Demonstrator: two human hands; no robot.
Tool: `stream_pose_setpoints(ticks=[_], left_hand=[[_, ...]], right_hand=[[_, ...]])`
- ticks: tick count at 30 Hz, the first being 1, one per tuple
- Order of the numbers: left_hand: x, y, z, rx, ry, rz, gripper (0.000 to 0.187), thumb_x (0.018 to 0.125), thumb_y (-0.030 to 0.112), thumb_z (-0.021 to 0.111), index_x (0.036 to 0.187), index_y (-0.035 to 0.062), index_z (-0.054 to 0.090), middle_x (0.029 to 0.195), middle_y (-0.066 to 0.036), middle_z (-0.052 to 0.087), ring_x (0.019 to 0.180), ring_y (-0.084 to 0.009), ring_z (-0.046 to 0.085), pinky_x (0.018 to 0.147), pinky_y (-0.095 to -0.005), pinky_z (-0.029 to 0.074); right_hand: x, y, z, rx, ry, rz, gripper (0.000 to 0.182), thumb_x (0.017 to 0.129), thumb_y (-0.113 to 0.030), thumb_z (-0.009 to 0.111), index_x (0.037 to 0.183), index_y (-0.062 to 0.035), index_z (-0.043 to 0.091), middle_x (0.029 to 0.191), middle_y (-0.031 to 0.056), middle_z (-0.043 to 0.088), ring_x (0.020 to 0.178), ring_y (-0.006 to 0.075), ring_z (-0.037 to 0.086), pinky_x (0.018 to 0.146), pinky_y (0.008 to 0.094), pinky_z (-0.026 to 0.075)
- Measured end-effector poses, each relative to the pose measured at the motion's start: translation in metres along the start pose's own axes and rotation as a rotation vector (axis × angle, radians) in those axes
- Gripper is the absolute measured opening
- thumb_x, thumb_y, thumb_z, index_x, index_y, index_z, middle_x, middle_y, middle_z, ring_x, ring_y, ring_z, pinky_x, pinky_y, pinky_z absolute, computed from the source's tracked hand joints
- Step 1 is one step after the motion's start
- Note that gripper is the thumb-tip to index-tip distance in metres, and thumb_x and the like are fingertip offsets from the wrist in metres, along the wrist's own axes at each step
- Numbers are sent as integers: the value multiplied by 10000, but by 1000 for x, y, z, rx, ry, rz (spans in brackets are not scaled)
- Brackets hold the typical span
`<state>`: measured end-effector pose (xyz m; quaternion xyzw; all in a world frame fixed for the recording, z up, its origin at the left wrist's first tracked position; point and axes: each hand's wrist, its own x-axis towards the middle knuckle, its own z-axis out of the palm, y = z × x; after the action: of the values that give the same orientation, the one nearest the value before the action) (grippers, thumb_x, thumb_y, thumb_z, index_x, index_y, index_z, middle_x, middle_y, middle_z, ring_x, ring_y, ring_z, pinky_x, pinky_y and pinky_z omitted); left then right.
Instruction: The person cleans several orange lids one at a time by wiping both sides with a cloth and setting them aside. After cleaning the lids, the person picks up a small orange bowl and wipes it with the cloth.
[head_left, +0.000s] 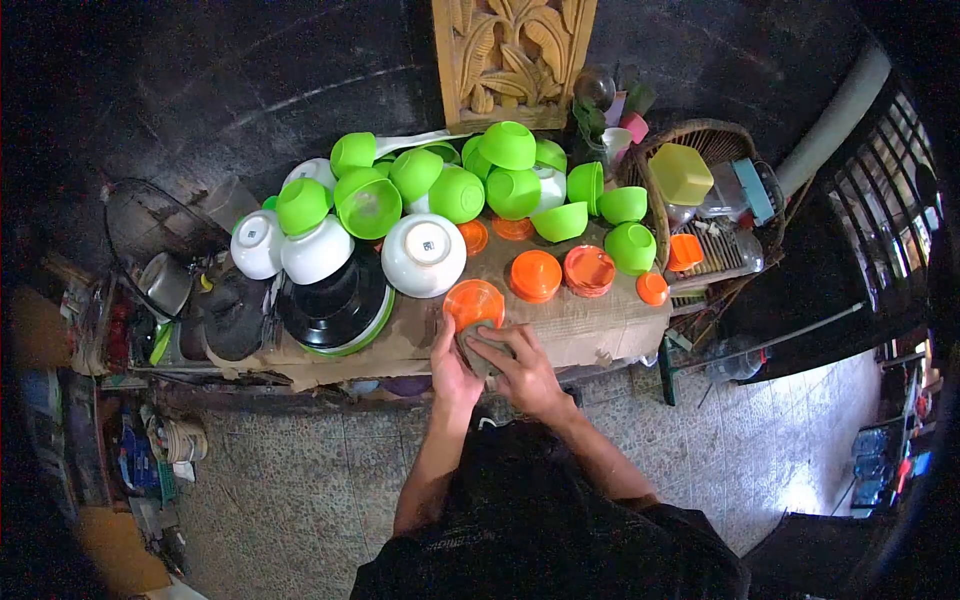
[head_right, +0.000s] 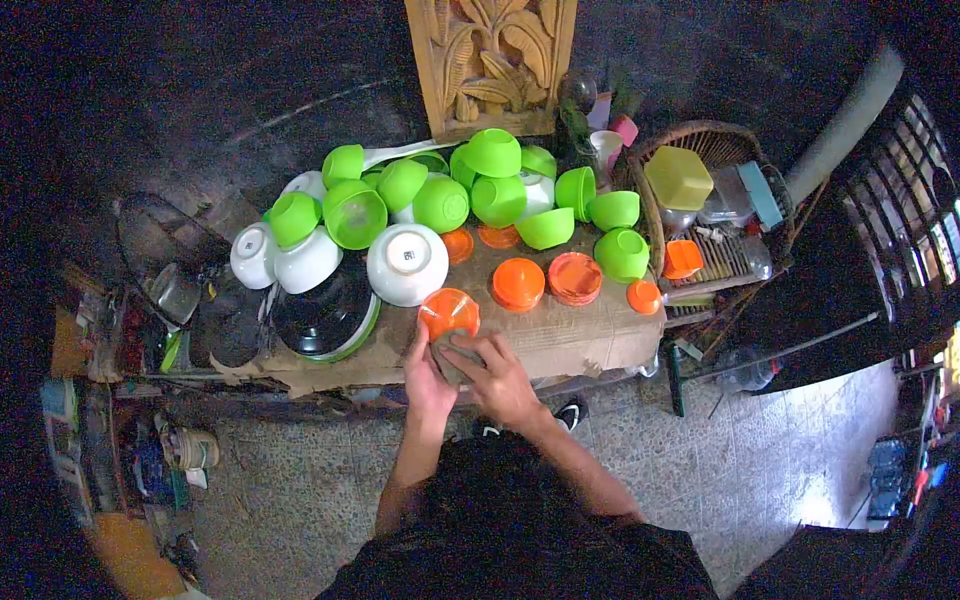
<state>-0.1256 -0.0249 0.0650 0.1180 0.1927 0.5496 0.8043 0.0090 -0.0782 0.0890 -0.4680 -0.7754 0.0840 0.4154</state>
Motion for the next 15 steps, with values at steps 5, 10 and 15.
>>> stream_pose_setpoints(ticks=[5,10,15], left_hand=[[-2,2,9,2,-30,2,444,1065,381,553,1380,69,550,1327,-109,649,1179,-235,650,1051,-429,503],[1,-2,6,75,-32,15,400,1055,319,590,1388,100,560,1347,-43,657,1213,-213,642,1036,-437,516],[-2,-4,10,125,-27,-8,349,1050,291,606,1341,99,590,1324,-36,666,1197,-208,647,1022,-424,521]], right_hand=[[-7,9,-1,31,119,88,664,654,53,689,1304,-80,709,1268,164,628,1103,362,597,969,447,509],[7,5,-13,41,216,255,640,713,82,664,1331,-84,686,1213,180,627,1081,369,602,954,440,506],[13,4,-12,-18,232,303,658,727,73,697,1366,-77,653,1208,199,596,1075,381,596,948,447,505]])
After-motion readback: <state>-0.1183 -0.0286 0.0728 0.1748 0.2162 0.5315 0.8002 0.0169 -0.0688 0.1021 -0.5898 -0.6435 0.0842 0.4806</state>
